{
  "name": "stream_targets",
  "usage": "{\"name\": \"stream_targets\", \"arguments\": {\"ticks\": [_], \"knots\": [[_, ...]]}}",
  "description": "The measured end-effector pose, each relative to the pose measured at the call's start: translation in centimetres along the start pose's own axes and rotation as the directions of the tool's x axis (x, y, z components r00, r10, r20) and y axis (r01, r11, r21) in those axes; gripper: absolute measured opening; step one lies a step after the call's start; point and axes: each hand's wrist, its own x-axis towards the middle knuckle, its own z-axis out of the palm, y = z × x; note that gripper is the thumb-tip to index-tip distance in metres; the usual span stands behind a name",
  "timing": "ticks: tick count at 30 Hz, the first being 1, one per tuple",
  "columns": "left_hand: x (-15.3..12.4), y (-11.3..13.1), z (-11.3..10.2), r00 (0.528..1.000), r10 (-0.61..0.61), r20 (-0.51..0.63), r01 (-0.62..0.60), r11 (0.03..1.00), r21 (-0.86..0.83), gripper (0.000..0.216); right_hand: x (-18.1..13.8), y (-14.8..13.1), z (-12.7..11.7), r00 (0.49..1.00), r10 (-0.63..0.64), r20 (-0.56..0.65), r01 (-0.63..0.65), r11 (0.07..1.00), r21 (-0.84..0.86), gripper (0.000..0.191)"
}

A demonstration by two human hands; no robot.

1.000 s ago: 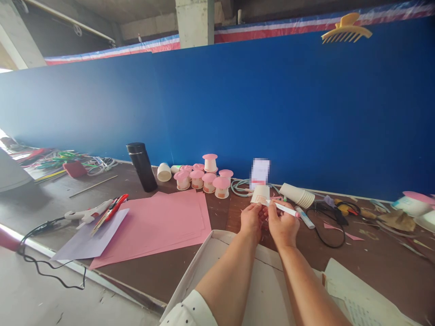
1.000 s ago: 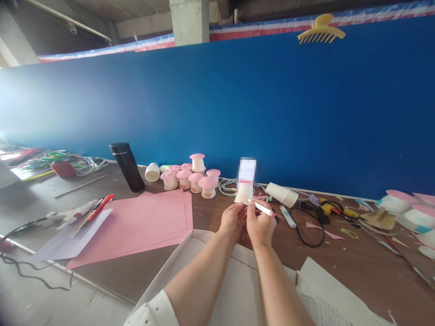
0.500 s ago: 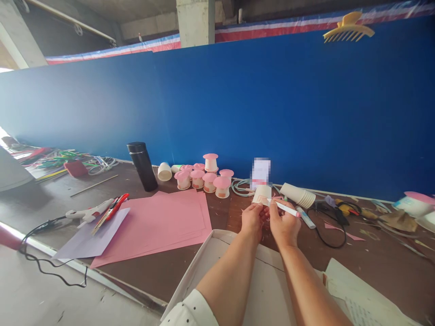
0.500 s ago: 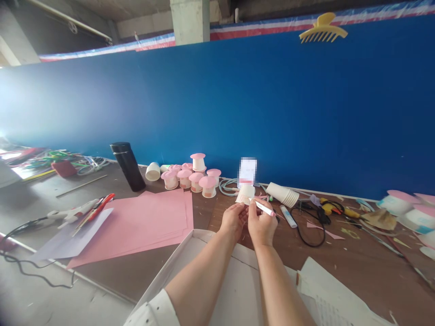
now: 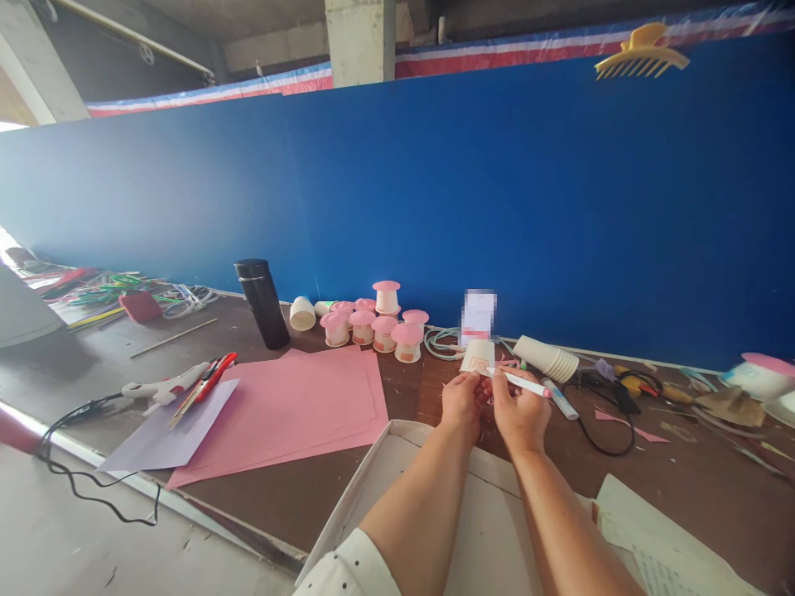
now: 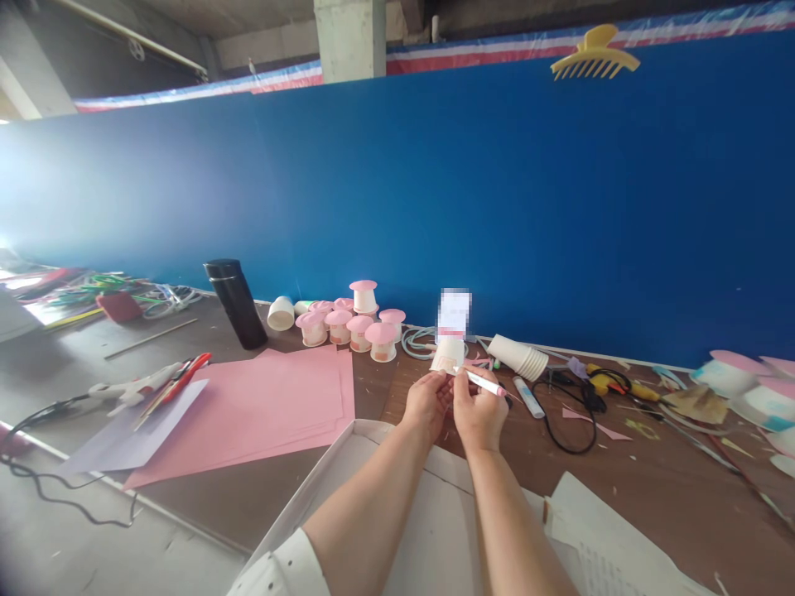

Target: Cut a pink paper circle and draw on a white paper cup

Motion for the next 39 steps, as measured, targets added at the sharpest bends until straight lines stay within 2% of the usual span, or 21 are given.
{"name": "stream_targets", "arguments": {"ticks": [7, 18, 39], "knots": [[0.26, -0.2, -0.05, 1.0, -0.005, -0.005, 0.005, 1.0, -0.03, 0.014, 0.02, -0.07, 0.04, 0.996, -0.021, -0.082, 0.03, 0.994, 0.103, 0.035], [0.31, -0.27, -0.22, 1.0, -0.005, 0.024, 0.006, 1.0, -0.021, 0.012, -0.04, -0.3, -0.05, 0.999, -0.025, -0.047, 0.027, 0.999, 0.043, 0.04], [0.25, -0.2, -0.18, 1.0, -0.004, 0.009, 0.005, 1.0, -0.023, 0.011, 0.02, -0.1, -0.05, 1.0, 0.022, 0.013, -0.022, 0.999, 0.027, 0.034]]}}
